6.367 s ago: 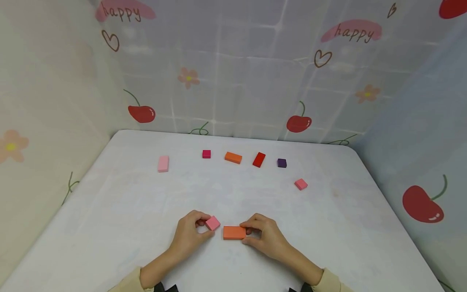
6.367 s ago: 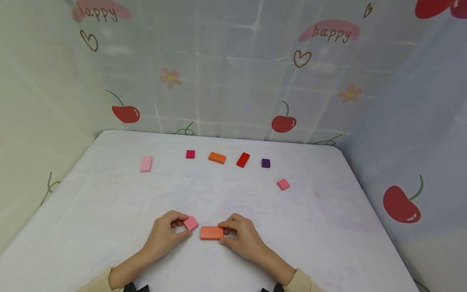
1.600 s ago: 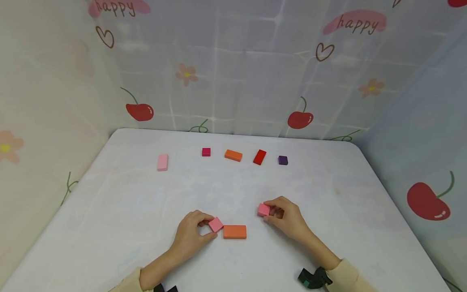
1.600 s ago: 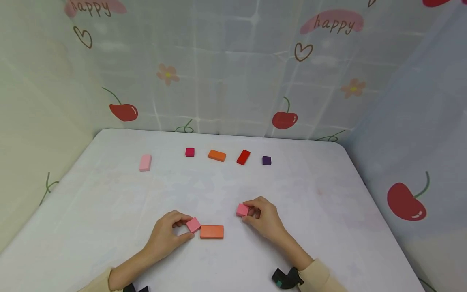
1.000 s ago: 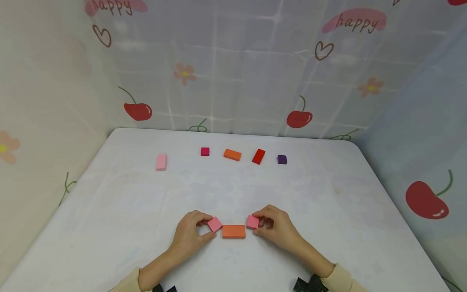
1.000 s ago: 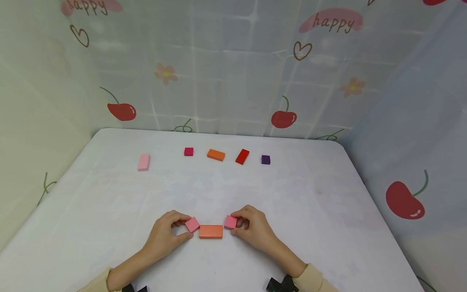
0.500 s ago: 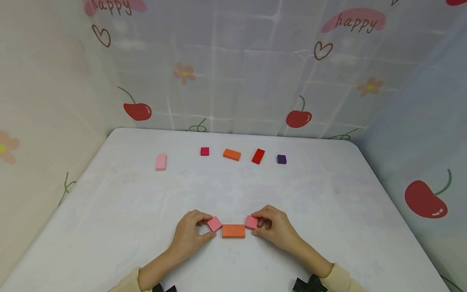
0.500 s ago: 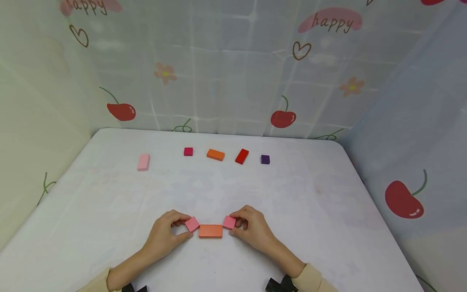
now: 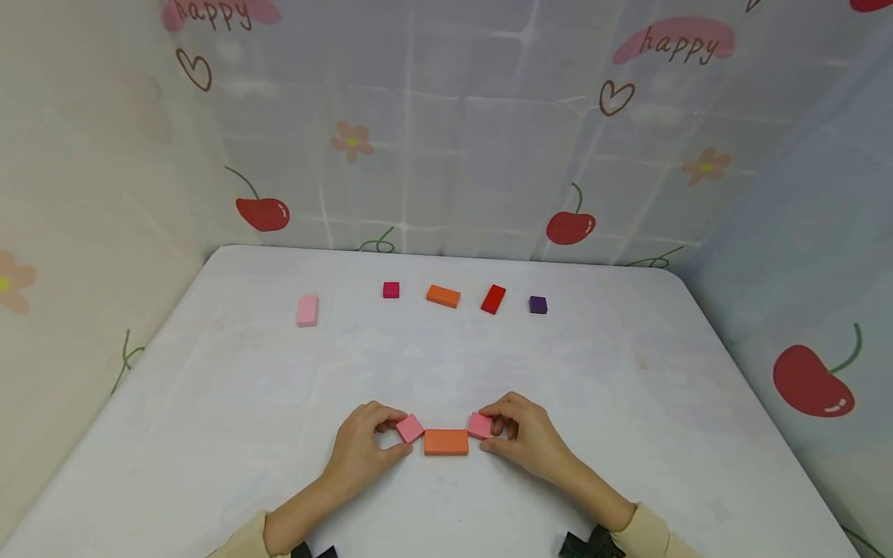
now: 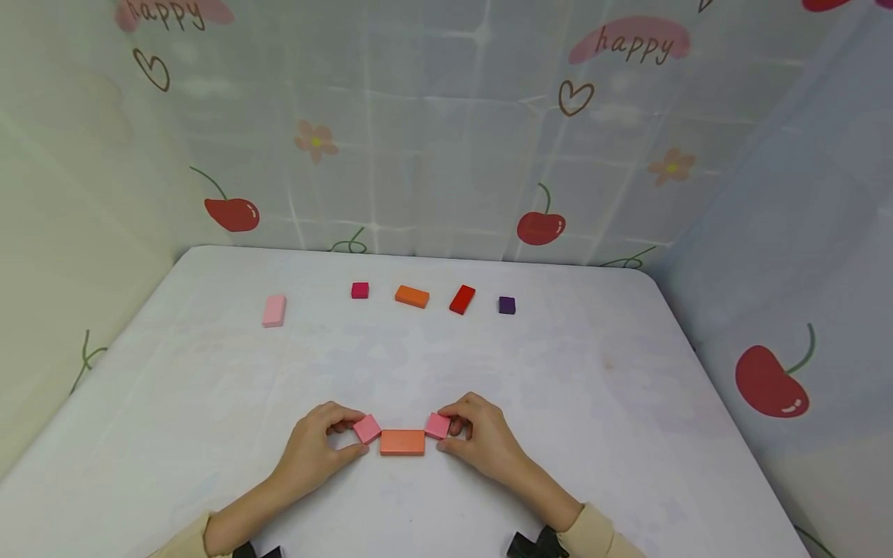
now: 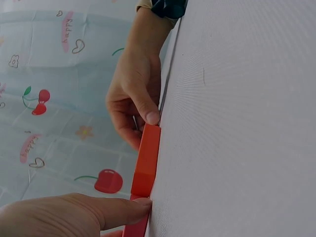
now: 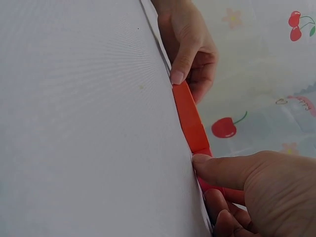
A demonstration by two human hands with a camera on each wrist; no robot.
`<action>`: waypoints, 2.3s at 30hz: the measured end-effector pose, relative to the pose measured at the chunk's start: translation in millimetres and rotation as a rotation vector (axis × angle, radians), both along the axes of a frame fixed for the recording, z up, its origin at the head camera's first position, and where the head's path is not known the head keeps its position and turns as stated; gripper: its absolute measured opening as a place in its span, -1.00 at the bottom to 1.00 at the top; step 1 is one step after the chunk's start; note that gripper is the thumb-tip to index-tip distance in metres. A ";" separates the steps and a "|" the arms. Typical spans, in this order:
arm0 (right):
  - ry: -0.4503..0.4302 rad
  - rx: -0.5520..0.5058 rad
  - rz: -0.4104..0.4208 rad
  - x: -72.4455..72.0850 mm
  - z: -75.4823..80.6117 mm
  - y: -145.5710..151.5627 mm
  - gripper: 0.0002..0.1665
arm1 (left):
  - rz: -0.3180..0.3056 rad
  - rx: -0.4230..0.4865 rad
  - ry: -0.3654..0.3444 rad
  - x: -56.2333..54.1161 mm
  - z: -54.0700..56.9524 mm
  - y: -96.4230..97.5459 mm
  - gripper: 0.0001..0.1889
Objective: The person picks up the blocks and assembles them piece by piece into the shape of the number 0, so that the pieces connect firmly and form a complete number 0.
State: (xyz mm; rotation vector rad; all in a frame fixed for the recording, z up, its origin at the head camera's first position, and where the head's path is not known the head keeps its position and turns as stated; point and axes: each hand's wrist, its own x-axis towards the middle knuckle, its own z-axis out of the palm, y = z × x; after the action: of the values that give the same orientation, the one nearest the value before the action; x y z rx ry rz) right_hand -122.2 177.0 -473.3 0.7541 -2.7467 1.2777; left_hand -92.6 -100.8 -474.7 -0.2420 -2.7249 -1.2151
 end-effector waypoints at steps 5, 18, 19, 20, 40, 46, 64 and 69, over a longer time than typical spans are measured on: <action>-0.007 0.004 0.004 0.3 0.6 0.2 -0.54 | -0.003 0.006 0.006 0.0 -0.7 -0.2 -0.61; -0.011 -0.004 0.012 0.9 1.7 0.3 -0.55 | -0.008 0.015 0.006 -0.5 -1.1 -0.7 -0.61; -0.012 -0.004 0.012 0.9 1.8 0.3 -0.55 | -0.010 0.017 0.006 -0.4 -1.0 -0.8 -0.61; -0.010 -0.004 0.014 0.9 1.8 0.3 -0.55 | -0.010 0.019 0.005 -0.4 -1.0 -0.8 -0.60; -0.001 -0.008 0.019 0.9 1.5 0.3 -0.54 | -0.006 0.016 0.006 -0.4 0.8 0.0 -0.60; 0.006 -0.009 0.023 1.3 1.9 0.2 -0.54 | -0.002 0.016 0.007 -0.2 0.4 0.1 -0.59; 0.004 0.001 0.020 1.6 2.1 0.7 -0.54 | -0.008 0.012 0.022 -0.5 -2.0 0.1 -0.57; 0.005 0.003 0.023 1.5 2.3 1.1 -0.52 | -0.005 0.008 0.018 -0.3 -1.6 0.2 -0.57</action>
State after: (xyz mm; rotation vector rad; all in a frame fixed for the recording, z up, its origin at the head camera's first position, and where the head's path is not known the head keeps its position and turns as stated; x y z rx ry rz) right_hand -120.7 178.1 -471.1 0.7902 -2.7453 1.2742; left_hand -92.9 -100.6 -476.3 -0.2577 -2.7058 -1.2186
